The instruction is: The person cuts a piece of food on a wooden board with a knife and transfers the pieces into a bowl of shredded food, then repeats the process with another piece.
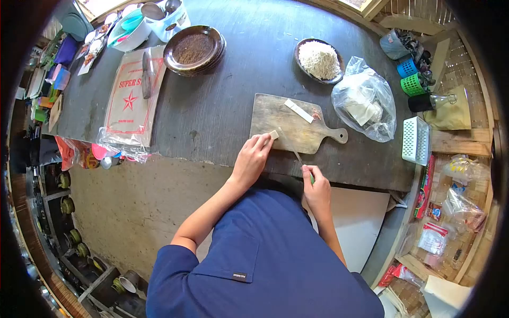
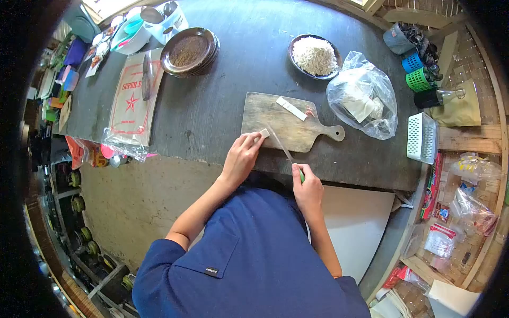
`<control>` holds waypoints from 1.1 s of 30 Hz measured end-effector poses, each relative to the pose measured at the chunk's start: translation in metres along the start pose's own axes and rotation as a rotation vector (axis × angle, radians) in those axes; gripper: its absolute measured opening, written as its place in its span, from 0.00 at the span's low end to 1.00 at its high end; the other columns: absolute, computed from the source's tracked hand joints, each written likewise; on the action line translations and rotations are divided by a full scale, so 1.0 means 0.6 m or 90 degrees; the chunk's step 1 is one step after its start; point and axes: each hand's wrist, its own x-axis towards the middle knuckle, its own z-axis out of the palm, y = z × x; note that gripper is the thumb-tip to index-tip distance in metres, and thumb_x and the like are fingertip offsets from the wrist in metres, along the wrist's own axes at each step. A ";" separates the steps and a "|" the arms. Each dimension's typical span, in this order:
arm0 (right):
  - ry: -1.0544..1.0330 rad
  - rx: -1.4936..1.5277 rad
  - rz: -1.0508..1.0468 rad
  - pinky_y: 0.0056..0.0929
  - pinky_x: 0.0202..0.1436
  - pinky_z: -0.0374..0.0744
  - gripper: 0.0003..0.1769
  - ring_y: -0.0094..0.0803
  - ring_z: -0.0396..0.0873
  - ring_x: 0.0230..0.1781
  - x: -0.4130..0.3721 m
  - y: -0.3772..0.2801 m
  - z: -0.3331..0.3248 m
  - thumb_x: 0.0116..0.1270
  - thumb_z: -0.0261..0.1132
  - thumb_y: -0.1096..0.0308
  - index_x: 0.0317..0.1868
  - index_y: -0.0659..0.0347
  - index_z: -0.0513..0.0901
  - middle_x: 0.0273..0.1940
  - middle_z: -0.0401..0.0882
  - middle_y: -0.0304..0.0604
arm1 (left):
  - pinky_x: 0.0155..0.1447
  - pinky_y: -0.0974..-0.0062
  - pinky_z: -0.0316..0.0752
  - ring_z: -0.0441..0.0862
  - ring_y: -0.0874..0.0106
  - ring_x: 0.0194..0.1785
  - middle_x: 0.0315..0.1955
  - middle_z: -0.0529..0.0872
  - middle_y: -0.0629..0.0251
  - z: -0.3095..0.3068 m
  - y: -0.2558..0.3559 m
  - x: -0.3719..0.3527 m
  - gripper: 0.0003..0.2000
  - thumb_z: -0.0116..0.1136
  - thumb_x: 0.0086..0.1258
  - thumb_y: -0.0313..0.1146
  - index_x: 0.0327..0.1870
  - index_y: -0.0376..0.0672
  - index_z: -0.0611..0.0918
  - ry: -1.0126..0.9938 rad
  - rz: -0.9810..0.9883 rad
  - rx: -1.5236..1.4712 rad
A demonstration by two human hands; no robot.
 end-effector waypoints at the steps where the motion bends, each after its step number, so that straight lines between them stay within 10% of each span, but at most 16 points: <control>1: 0.000 -0.008 -0.010 0.55 0.46 0.82 0.23 0.62 0.89 0.43 -0.004 0.003 0.003 0.87 0.60 0.45 0.53 0.57 0.87 0.38 0.90 0.58 | 0.69 0.61 0.79 0.83 0.58 0.63 0.59 0.84 0.59 -0.001 0.007 0.000 0.18 0.65 0.72 0.26 0.63 0.36 0.86 0.003 -0.003 -0.006; 33: -0.045 0.004 0.129 0.52 0.46 0.87 0.28 0.60 0.91 0.42 -0.025 -0.038 -0.008 0.81 0.64 0.39 0.53 0.55 0.95 0.38 0.92 0.59 | 0.68 0.60 0.80 0.82 0.56 0.61 0.63 0.84 0.55 0.009 -0.006 0.022 0.20 0.67 0.69 0.21 0.62 0.31 0.86 -0.049 0.018 -0.029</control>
